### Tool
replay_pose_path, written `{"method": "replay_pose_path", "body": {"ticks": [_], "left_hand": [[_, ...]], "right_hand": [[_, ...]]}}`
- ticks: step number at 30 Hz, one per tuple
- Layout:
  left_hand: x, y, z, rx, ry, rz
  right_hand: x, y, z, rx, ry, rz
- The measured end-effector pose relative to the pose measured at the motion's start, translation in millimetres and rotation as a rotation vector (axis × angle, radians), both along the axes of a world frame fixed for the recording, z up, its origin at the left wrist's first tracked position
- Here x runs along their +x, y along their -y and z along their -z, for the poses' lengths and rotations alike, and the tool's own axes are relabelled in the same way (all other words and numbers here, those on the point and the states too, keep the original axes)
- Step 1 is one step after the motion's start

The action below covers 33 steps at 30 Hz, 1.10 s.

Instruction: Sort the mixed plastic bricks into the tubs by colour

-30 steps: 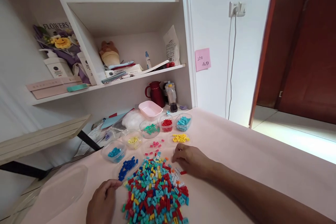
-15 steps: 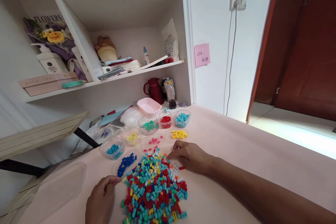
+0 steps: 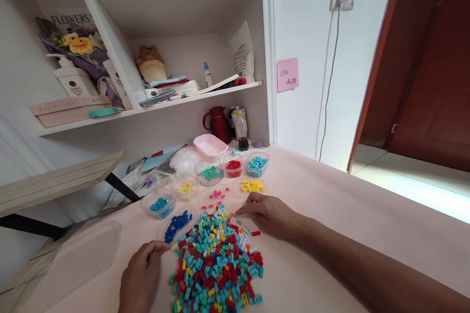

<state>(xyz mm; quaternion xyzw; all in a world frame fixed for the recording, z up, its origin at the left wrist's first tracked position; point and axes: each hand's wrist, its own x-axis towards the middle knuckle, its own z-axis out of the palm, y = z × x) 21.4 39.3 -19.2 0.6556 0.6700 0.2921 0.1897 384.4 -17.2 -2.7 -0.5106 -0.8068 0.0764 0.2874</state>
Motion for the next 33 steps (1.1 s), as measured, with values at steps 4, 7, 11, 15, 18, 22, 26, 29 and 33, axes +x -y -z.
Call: {"method": "replay_pose_path", "body": {"ticks": [4,7,11,15,18,22,26,29,33], "left_hand": [[1,0,0.0,0.014,0.006,0.008],[1,0,0.0,0.017,0.004,0.003],[1,0,-0.5,0.032,-0.003,0.006],[1,1,-1.9,0.011,-0.025,-0.006],[1,0,-1.8,0.001,-0.02,0.001],[0,0,-0.2,0.009,-0.023,-0.001],[1,1,-1.1,0.036,-0.035,0.0],[2,2,-2.4,0.044,-0.037,-0.01],[2,2,-0.6,0.028,-0.046,-0.027]], "right_hand": [[-3,1,-1.1,-0.004,0.086,-0.051],[-2,2,-3.9,-0.003,0.09,-0.007],[3,1,-6.9,-0.013,0.058,0.076],[8,2,-9.3,-0.047,0.004,0.132],[8,2,-9.5,-0.117,0.004,0.14],[4,-1,-6.4,-0.138,0.012,0.122],[-2,1,-2.8,-0.14,0.008,0.132],[-3,1,-3.0,-0.145,-0.006,0.158],[12,-20,-19.2,-0.099,0.004,0.192]]}}
